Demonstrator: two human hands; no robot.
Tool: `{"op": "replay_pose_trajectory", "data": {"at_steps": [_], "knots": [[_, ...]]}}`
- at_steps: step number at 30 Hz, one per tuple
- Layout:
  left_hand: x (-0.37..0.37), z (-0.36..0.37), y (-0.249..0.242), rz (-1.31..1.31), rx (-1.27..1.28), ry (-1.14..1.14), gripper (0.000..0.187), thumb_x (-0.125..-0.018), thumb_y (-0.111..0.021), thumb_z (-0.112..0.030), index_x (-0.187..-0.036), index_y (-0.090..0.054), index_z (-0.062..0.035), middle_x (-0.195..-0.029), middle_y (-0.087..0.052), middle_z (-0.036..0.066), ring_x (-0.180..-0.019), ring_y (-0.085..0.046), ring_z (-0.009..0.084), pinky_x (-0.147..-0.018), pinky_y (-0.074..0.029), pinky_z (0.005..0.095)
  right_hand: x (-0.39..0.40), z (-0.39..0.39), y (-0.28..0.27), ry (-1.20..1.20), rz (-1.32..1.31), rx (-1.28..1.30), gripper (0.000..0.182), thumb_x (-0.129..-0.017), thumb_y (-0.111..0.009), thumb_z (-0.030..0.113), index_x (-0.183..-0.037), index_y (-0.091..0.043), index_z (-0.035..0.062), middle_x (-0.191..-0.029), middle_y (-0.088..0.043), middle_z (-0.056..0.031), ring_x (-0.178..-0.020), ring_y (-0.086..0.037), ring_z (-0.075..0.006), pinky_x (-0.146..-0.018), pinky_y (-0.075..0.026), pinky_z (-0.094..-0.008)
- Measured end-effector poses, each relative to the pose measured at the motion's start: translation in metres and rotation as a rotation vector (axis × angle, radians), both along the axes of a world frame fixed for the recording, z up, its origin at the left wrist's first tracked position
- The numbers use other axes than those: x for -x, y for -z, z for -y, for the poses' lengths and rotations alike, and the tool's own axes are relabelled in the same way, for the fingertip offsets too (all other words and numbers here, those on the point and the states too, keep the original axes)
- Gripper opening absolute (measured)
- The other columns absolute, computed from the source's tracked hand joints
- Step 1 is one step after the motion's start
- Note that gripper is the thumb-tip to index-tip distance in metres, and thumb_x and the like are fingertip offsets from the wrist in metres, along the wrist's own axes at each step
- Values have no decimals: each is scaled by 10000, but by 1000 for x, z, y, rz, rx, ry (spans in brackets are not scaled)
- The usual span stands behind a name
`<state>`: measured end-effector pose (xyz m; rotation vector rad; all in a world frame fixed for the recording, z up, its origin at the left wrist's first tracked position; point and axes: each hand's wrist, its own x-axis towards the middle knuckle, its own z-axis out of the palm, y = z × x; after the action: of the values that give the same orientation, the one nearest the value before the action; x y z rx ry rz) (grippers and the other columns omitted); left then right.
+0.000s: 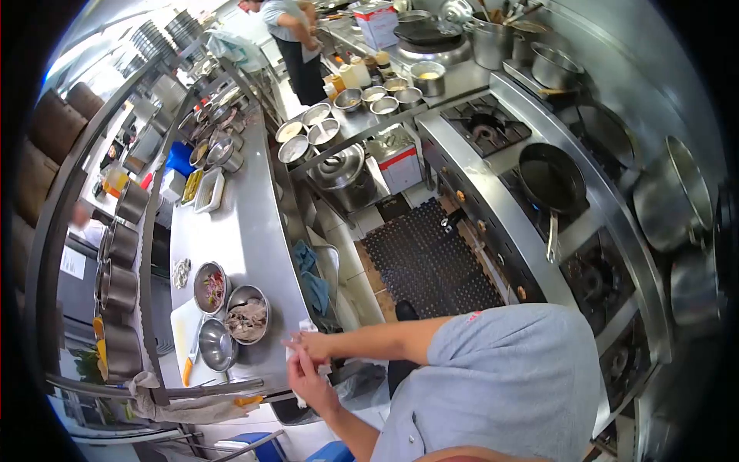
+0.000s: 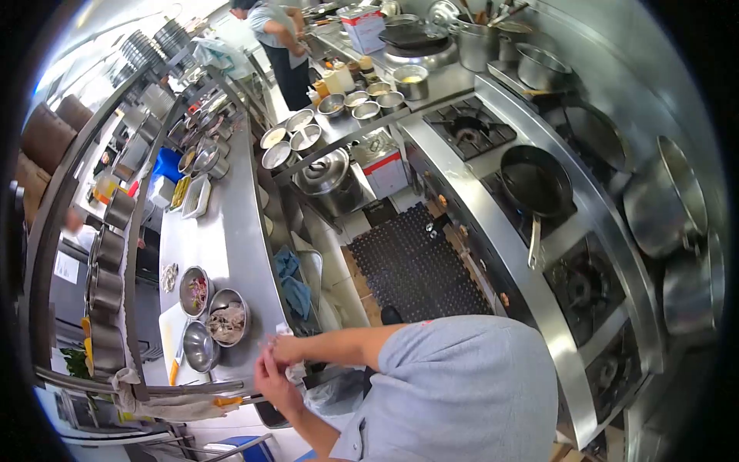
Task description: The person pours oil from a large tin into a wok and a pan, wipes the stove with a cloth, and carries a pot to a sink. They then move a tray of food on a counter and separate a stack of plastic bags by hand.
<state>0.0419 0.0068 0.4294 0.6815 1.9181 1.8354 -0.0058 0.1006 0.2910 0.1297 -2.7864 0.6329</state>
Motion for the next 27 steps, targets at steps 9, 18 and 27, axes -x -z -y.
{"op": "replay_pose_trajectory", "data": {"at_steps": [9, 18, 27], "knots": [[17, -26, 32, 56, 31, 150, 191, -906, -536, -176, -963, -582, 1, -669, -600, 61, -570, -544, 99, -554, -442, 217, -149, -60, 50, 656, 194, 467, 275, -775, -526, 189, -1000, -624, 65, -921, -613, -201, -869, -590, -361, -755, -474, -435], [48, -61, 103, 51, 490, 866, 276, -874, -578, -225, -1011, -589, 13, -713, -633, 101, -649, -605, 164, -594, -468, 271, -345, -57, 118, 1231, 384, 762, 234, -735, -622, 281, -774, -654, 53, -759, -644, -156, -737, -615, -325, -659, -473, -427], [38, -153, 91, -798, 672, 1390, 475, -827, -597, -330, -1218, -520, -71, -860, -645, 213, -815, -634, 345, -725, -477, 407, -434, -10, 102, 2413, -55, 345, 145, -797, -514, 152, -762, -602, 42, -810, -619, -195, -768, -590, -395, -682, -470, -482]]}}
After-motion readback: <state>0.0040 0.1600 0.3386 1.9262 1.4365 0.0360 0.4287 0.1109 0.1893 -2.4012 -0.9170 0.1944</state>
